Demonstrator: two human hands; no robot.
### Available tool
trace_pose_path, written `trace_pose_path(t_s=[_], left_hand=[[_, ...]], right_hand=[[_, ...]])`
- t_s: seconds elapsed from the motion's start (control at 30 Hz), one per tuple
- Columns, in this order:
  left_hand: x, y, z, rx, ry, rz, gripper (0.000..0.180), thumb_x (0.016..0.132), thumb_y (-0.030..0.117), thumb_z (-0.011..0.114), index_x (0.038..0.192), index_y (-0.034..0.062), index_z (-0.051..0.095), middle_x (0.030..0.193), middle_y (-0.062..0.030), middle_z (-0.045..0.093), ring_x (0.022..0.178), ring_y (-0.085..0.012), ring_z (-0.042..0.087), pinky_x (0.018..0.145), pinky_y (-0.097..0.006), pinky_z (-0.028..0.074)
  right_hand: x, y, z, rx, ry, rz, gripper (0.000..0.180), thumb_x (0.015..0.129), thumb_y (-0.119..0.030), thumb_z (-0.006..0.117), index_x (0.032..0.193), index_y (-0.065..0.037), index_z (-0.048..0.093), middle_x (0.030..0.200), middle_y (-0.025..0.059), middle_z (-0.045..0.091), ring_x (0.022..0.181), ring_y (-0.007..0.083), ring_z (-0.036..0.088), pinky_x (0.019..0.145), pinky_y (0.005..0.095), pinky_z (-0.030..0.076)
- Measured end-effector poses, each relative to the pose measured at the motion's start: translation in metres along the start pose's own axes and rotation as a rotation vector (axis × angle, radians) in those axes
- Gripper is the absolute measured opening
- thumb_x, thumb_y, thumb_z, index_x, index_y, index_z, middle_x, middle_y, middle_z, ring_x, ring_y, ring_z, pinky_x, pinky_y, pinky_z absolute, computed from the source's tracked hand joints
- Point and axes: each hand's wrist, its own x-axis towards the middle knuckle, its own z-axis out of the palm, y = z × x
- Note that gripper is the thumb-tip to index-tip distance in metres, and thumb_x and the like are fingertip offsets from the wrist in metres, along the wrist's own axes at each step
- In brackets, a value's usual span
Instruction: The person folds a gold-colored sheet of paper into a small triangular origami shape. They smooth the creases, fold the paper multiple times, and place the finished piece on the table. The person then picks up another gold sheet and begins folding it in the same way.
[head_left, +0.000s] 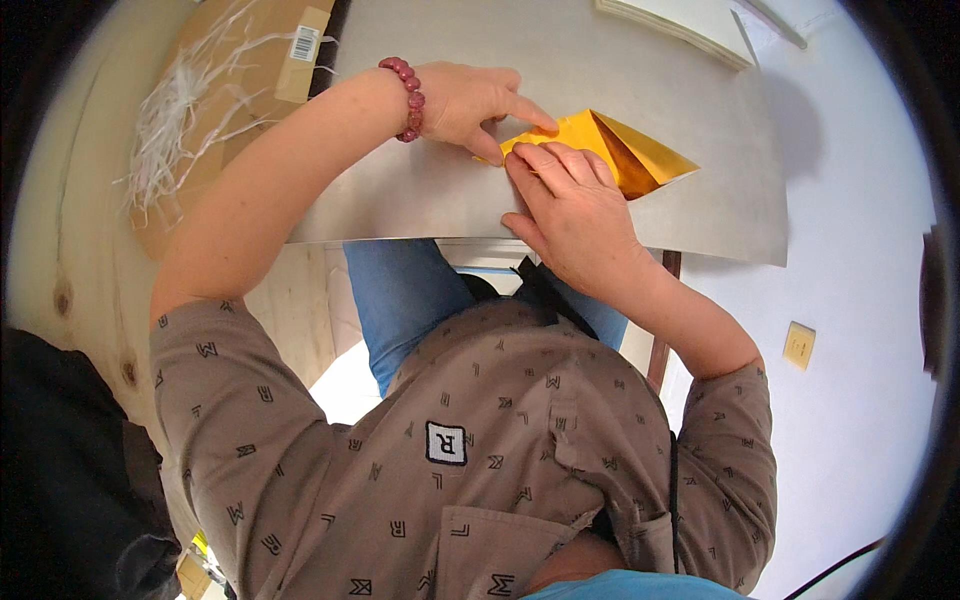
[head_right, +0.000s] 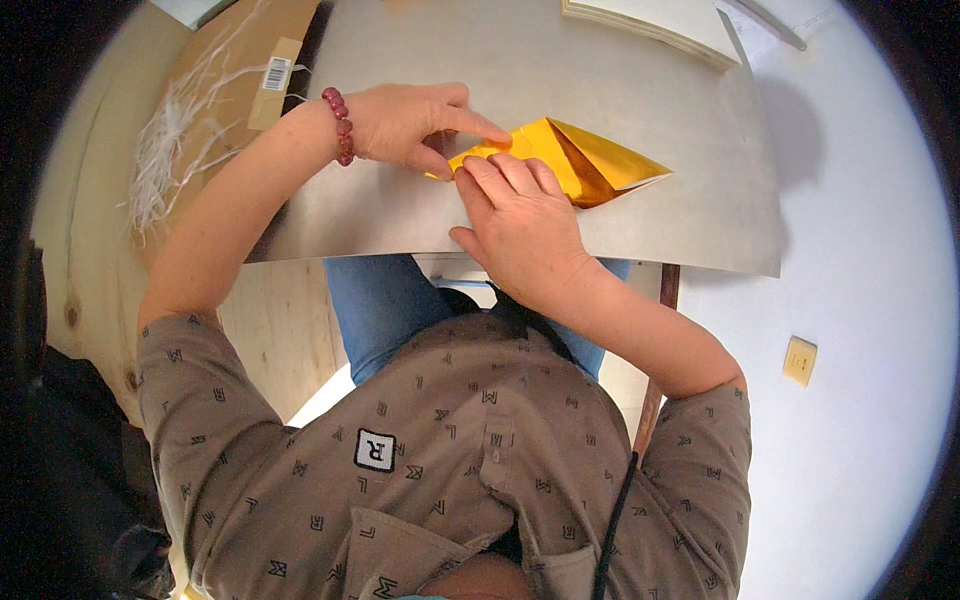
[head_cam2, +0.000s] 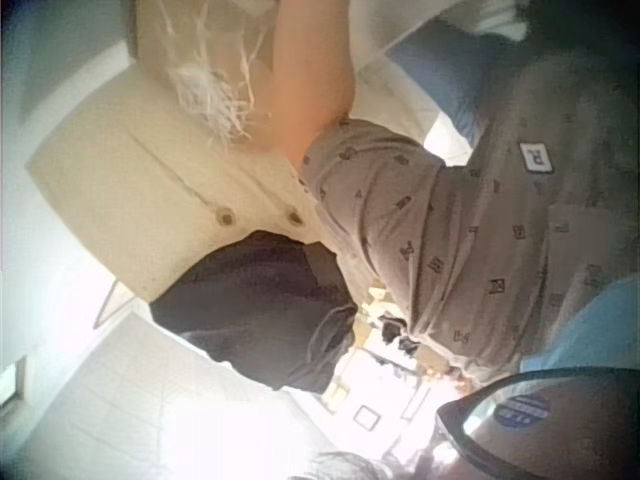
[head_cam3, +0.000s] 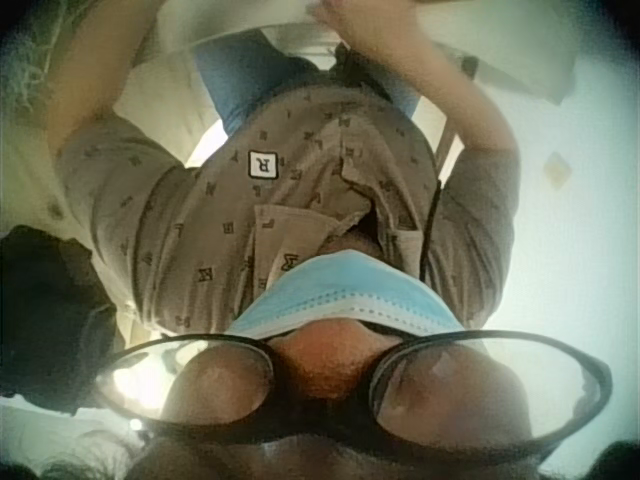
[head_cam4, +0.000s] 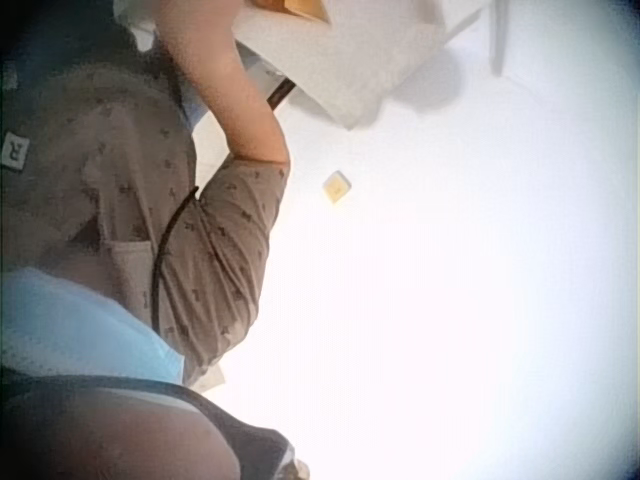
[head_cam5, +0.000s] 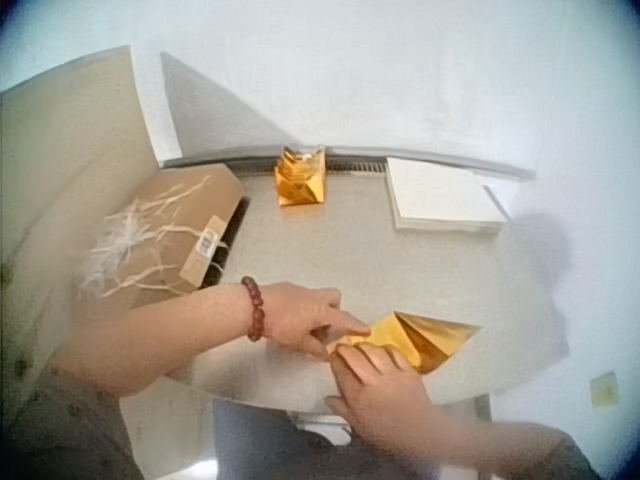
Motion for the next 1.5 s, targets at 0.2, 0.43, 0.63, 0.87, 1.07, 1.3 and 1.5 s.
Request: trace_pose_path(t_s=[0.2, 0.43, 0.63, 0.87, 1.07, 1.3, 1.5], left_hand=[[0.0, -0.001, 0.001, -0.043, -0.011, -0.019, 0.069, 0.09, 0.015, 0.078, 0.152, 0.0317, 0.054, 0.108, -0.0081, 0.054, 0.092, -0.0219, 0.067, 0.088, -0.034, 0.056], [0.0, 0.0, 0.0, -0.049, -0.017, -0.046, 0.069, 0.09, 0.013, 0.078, 0.152, 0.0335, 0.055, 0.107, -0.0074, 0.054, 0.09, -0.0218, 0.065, 0.088, -0.034, 0.056], [0.001, -0.003, 0.002, -0.046, 0.003, -0.011, 0.068, 0.09, 0.014, 0.079, 0.151, 0.0316, 0.055, 0.107, -0.0079, 0.054, 0.089, -0.0218, 0.064, 0.087, -0.034, 0.055], [0.002, -0.004, 0.002, -0.061, -0.008, -0.008, 0.068, 0.09, 0.013, 0.077, 0.152, 0.0306, 0.055, 0.107, -0.0089, 0.053, 0.091, -0.0221, 0.066, 0.085, -0.034, 0.055], [0.0, -0.003, 0.002, -0.038, 0.001, 0.008, 0.069, 0.09, 0.014, 0.079, 0.152, 0.0306, 0.054, 0.108, -0.0089, 0.054, 0.091, -0.0216, 0.066, 0.085, -0.034, 0.055], [0.0, -0.005, 0.001, -0.018, 0.002, 0.0, 0.073, 0.088, 0.012, 0.081, 0.153, 0.0317, 0.054, 0.105, -0.0066, 0.054, 0.087, -0.021, 0.063, 0.082, -0.034, 0.054], [0.0, -0.005, 0.001, -0.105, 0.008, 0.008, 0.075, 0.087, 0.01, 0.081, 0.152, 0.0336, 0.054, 0.103, -0.0062, 0.052, 0.087, -0.0207, 0.062, 0.084, -0.034, 0.054]], right_hand=[[-0.034, 0.003, -0.017, -0.149, -0.053, 0.084, 0.061, 0.086, -0.038, 0.077, 0.134, -0.004, 0.061, 0.137, 0.0085, 0.056, 0.136, 0.028, 0.045, 0.116, 0.0457, 0.034], [-0.07, 0.011, -0.039, -0.148, -0.11, 0.219, 0.058, 0.086, -0.028, 0.078, 0.136, -0.004, 0.062, 0.139, 0.0115, 0.056, 0.135, 0.0309, 0.047, 0.113, 0.0459, 0.036], [-0.076, 0.012, -0.056, -0.118, -0.068, 0.282, 0.057, 0.083, -0.017, 0.08, 0.135, -0.002, 0.063, 0.137, 0.0143, 0.058, 0.13, 0.0332, 0.051, 0.112, 0.0481, 0.037], [-0.021, -0.008, -0.022, 0.048, 0.02, 0.045, 0.065, 0.093, -0.032, 0.072, 0.147, -0.001, 0.052, 0.149, 0.0155, 0.054, 0.144, 0.0329, 0.045, 0.123, 0.0532, 0.026], [-0.02, -0.018, 0.015, -0.025, -0.064, 0.117, 0.067, 0.097, -0.04, 0.065, 0.15, -0.002, 0.048, 0.152, 0.0135, 0.053, 0.148, 0.0262, 0.043, 0.125, 0.058, 0.021], [-0.055, -0.006, -0.017, -0.066, -0.111, 0.161, 0.065, 0.095, -0.035, 0.069, 0.147, -0.001, 0.051, 0.148, 0.012, 0.058, 0.142, 0.0242, 0.051, 0.126, 0.0554, 0.021], [-0.06, -0.002, -0.029, -0.011, -0.124, 0.202, 0.066, 0.092, -0.035, 0.072, 0.145, -0.001, 0.053, 0.147, 0.0136, 0.058, 0.143, 0.0274, 0.049, 0.127, 0.0541, 0.021]])
